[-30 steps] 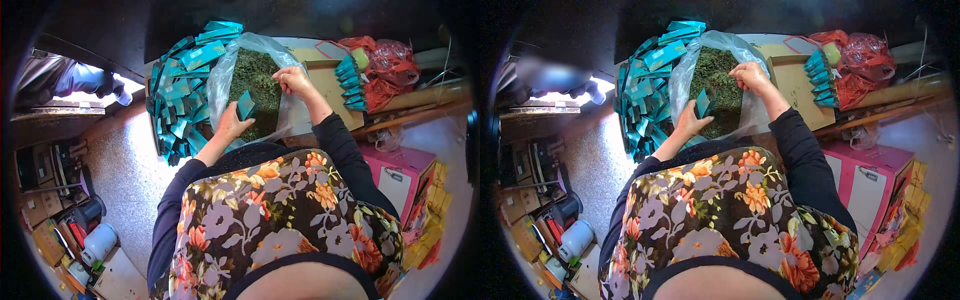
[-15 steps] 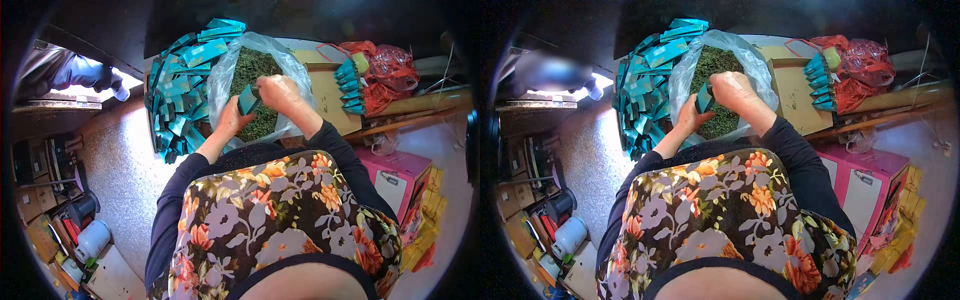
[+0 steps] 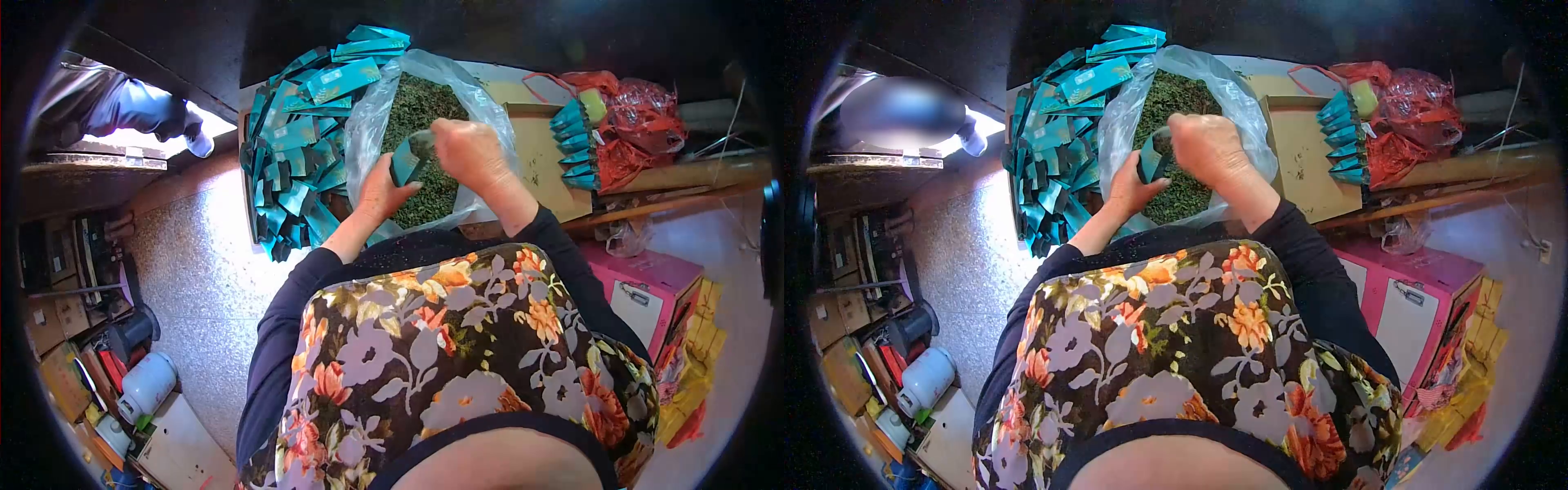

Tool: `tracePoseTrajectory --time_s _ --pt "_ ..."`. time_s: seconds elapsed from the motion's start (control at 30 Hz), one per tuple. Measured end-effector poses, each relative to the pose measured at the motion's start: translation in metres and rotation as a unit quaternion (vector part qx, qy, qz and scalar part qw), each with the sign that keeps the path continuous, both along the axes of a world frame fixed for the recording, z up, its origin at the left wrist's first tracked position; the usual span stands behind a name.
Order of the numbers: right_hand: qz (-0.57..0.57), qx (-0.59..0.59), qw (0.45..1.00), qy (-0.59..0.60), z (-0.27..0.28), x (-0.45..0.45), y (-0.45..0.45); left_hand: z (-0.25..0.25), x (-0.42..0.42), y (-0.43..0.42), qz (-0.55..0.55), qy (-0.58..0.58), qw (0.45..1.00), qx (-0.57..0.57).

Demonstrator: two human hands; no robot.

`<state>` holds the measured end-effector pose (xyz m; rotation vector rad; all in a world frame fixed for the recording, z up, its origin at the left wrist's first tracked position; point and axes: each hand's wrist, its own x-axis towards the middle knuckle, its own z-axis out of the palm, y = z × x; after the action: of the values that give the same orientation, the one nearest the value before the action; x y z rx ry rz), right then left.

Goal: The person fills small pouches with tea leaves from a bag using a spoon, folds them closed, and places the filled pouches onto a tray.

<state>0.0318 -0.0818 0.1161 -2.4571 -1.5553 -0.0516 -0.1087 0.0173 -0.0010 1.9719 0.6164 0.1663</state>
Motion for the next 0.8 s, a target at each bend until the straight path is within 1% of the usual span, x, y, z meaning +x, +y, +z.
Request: tracePoseTrajectory --time_s 0.03,0.07,0.1,0.17,0.23,0.27,0.33,0.37,0.43,0.47,0.5,0.57,0.6,0.63,0.67,0.7,0.73,0.8 --pt "-0.02 0.036 0.999 -0.004 0.002 0.006 0.001 0.0 -0.001 0.001 0.009 0.012 1.0 0.003" --pt "-0.057 0.014 0.998 0.006 0.006 0.012 0.001 0.0 -0.003 0.001 0.009 0.012 1.0 0.004" --pt "-0.072 0.035 0.997 0.018 0.004 0.018 0.001 -0.002 -0.005 0.002 0.012 0.001 1.0 -0.001" --pt "-0.102 0.057 0.992 0.054 -0.016 0.034 0.002 -0.002 -0.008 0.002 0.014 -0.014 1.0 -0.01" --pt "-0.141 -0.01 0.987 0.078 -0.046 0.041 0.004 -0.003 -0.013 0.002 0.011 -0.019 1.0 -0.007" --pt "-0.141 -0.036 0.986 0.083 -0.069 0.044 0.003 -0.004 -0.015 0.002 0.009 -0.027 1.0 -0.004" --pt "-0.108 -0.14 0.982 0.068 -0.097 0.04 0.003 -0.003 -0.019 0.002 0.005 -0.029 1.0 -0.005" --pt "-0.08 -0.083 0.991 0.073 -0.124 0.037 -0.001 0.001 -0.021 0.002 0.005 -0.029 1.0 -0.01" --pt "-0.075 -0.079 0.985 0.13 -0.147 0.022 0.003 0.001 -0.024 0.002 0.009 -0.041 0.999 -0.011" --pt "-0.076 -0.058 0.986 0.137 -0.173 0.02 0.007 0.0 -0.025 0.003 0.009 -0.038 0.999 -0.01" --pt "-0.075 -0.058 0.986 0.14 -0.176 0.017 0.01 -0.001 -0.026 0.003 0.005 -0.031 0.999 -0.009" --pt "-0.166 -0.004 0.94 0.297 -0.182 0.012 0.013 -0.002 -0.028 0.004 0.0 -0.023 1.0 -0.009" --pt "-0.17 0.006 0.932 0.321 -0.182 0.014 0.011 -0.003 -0.029 0.005 0.0 -0.026 1.0 -0.01" --pt "-0.17 0.006 0.931 0.321 -0.181 0.018 0.007 -0.004 -0.029 0.005 -0.001 -0.03 0.999 -0.011" --pt "-0.22 0.01 0.878 0.425 -0.18 0.023 0.003 -0.005 -0.029 0.005 -0.002 -0.03 0.999 -0.011" --pt "-0.266 0.014 0.811 0.521 -0.171 0.026 0.0 -0.005 -0.029 0.005 -0.002 -0.025 1.0 -0.007" --pt "-0.278 0.036 0.779 0.56 -0.161 0.028 -0.002 -0.005 -0.029 0.005 -0.003 -0.02 1.0 -0.003" --pt "-0.268 0.057 0.758 0.592 -0.137 0.035 -0.008 -0.003 -0.028 0.004 -0.006 -0.013 1.0 0.004"
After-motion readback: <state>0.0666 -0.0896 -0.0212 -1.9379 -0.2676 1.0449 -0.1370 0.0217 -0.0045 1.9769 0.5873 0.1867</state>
